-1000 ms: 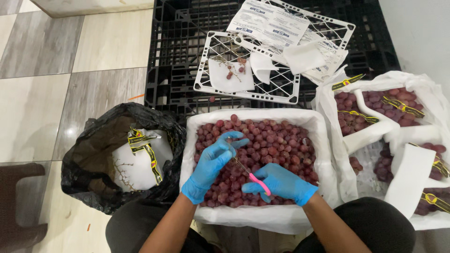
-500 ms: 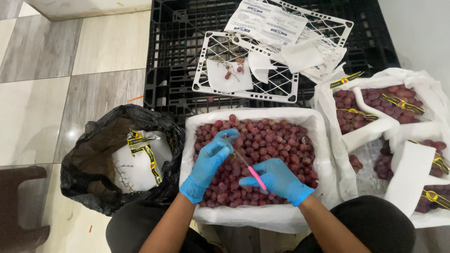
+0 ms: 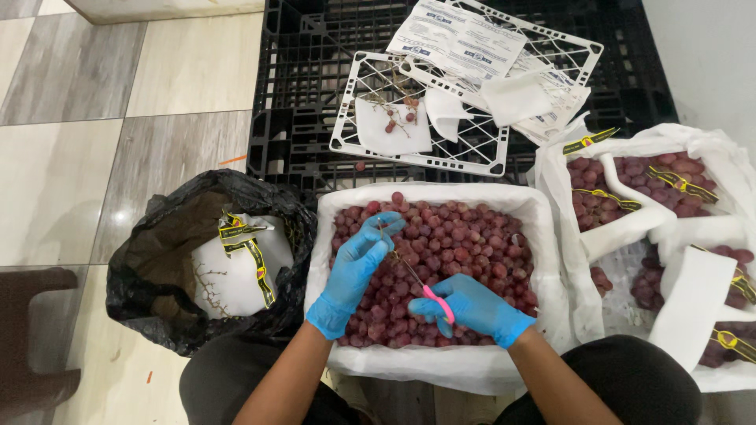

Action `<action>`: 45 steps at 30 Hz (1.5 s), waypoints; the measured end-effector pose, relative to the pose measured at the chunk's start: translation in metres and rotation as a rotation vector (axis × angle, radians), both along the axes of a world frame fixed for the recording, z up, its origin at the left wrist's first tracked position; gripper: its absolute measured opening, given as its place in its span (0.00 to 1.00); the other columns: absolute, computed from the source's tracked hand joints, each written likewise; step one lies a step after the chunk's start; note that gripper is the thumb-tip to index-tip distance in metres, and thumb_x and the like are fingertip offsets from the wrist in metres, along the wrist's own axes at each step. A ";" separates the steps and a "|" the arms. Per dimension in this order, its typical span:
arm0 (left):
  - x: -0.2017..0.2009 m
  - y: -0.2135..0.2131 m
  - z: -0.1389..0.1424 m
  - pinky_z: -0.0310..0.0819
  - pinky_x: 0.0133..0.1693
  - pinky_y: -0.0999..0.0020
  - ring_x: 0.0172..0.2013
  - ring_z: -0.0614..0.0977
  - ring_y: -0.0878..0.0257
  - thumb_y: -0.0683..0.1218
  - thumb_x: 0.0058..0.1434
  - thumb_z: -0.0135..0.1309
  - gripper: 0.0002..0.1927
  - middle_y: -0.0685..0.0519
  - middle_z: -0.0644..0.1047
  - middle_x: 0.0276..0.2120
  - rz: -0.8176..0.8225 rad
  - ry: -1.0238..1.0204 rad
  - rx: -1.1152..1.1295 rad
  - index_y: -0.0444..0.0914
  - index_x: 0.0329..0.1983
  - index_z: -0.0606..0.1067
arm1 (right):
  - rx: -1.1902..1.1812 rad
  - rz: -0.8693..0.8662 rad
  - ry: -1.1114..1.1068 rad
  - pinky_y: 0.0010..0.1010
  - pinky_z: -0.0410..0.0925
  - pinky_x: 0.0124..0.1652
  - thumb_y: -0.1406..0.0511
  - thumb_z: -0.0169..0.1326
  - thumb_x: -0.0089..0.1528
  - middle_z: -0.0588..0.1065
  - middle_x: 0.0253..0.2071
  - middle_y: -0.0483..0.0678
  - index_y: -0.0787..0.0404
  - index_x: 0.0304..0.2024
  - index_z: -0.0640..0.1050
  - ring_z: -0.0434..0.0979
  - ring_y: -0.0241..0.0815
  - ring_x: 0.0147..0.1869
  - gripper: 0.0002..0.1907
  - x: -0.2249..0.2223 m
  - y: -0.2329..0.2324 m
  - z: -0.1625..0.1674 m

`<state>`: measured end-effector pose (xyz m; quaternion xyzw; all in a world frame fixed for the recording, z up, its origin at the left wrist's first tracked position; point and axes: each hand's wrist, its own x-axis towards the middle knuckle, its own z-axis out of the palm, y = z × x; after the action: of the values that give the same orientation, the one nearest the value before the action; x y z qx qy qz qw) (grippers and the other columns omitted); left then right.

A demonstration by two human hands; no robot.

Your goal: The person, wearing blue gloves, sits on the floor and uses pink-handled scissors to trim stems from red grape bunches in a foam-lined box. Trimmed bunches are placed into white foam packing bags beside the box, and the person occasionally rearranges grapes in the box.

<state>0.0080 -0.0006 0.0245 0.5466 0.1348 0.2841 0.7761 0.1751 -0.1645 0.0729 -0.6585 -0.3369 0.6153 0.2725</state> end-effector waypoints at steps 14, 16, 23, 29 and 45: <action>-0.003 -0.001 0.008 0.61 0.68 0.54 0.70 0.70 0.46 0.45 0.71 0.54 0.06 0.47 0.69 0.66 -0.173 -0.053 -0.103 0.37 0.42 0.76 | 0.095 -0.064 -0.200 0.30 0.63 0.24 0.51 0.69 0.52 0.71 0.15 0.46 0.65 0.24 0.82 0.68 0.34 0.19 0.23 -0.004 0.005 0.003; -0.001 0.000 0.005 0.61 0.67 0.55 0.69 0.71 0.46 0.45 0.69 0.54 0.06 0.47 0.69 0.66 -0.105 -0.019 -0.140 0.37 0.43 0.76 | 0.143 -0.128 -0.138 0.29 0.64 0.24 0.53 0.70 0.52 0.72 0.16 0.45 0.65 0.24 0.81 0.68 0.32 0.19 0.21 -0.002 0.005 0.001; -0.002 0.003 0.001 0.58 0.71 0.53 0.69 0.70 0.47 0.44 0.71 0.53 0.05 0.46 0.69 0.67 -0.044 -0.066 -0.102 0.37 0.43 0.76 | 0.044 -0.017 0.050 0.27 0.61 0.23 0.54 0.68 0.53 0.71 0.14 0.44 0.63 0.19 0.76 0.69 0.32 0.18 0.22 0.007 0.000 0.009; -0.005 0.002 0.010 0.56 0.72 0.52 0.70 0.70 0.46 0.46 0.72 0.53 0.07 0.46 0.68 0.68 -0.068 -0.115 -0.054 0.37 0.43 0.76 | 0.130 0.145 -0.271 0.32 0.59 0.24 0.50 0.72 0.50 0.66 0.13 0.46 0.65 0.17 0.73 0.63 0.35 0.20 0.29 0.001 -0.002 0.019; 0.005 -0.004 -0.004 0.58 0.70 0.52 0.69 0.71 0.45 0.46 0.74 0.52 0.07 0.47 0.71 0.63 0.030 -0.157 -0.126 0.37 0.43 0.75 | 0.369 0.130 -0.775 0.45 0.67 0.28 0.37 0.66 0.44 0.74 0.18 0.54 0.55 0.25 0.82 0.74 0.60 0.25 0.30 -0.015 -0.004 0.008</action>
<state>0.0133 -0.0042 0.0209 0.4706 0.0992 0.3287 0.8128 0.1599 -0.1683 0.0807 -0.7583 -0.5596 0.2680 0.1998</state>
